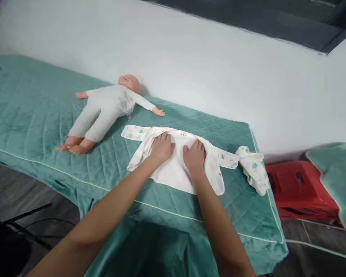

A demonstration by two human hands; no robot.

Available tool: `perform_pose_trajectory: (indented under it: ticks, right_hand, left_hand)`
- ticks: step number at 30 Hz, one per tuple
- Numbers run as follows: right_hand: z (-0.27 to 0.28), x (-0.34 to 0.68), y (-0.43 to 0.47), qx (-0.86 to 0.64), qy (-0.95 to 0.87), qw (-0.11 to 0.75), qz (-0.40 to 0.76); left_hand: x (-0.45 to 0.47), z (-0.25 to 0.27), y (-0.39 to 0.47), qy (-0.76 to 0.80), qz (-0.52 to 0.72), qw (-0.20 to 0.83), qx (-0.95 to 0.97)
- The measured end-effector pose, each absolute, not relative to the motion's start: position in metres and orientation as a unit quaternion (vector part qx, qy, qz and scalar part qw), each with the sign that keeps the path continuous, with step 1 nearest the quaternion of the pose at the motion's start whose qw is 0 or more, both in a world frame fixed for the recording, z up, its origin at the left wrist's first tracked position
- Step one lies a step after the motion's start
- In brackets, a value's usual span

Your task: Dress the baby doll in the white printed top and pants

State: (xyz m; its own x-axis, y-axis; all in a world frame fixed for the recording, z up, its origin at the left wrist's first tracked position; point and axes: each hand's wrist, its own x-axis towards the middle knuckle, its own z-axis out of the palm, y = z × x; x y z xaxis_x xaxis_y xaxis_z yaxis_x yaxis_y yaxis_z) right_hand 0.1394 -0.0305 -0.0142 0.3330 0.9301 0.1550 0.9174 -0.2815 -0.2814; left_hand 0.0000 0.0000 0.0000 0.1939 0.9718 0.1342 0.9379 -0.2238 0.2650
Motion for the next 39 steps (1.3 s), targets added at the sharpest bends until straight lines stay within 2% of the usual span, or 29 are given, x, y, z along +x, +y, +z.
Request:
perform_pose_trajectory:
  ticks: [7, 20, 27, 39]
  right_hand:
    - [-0.011, 0.141, -0.03, -0.811, -0.557, 0.179, -0.015]
    - [-0.008, 0.172, 0.027, -0.809, -0.571, 0.136, 0.03]
    - [-0.018, 0.179, 0.041, -0.802, -0.584, 0.127, 0.003]
    - [-0.023, 0.181, 0.045, -0.801, -0.585, 0.116, 0.059]
  left_hand:
    - [-0.002, 0.006, 0.002, 0.677, 0.127, 0.089, 0.719]
    - [0.017, -0.006, 0.071, 0.642, 0.169, 0.088, 0.742]
    - [0.019, -0.023, 0.091, 0.64, 0.168, 0.073, 0.746]
    - [0.027, -0.017, 0.103, 0.672, 0.128, 0.094, 0.723]
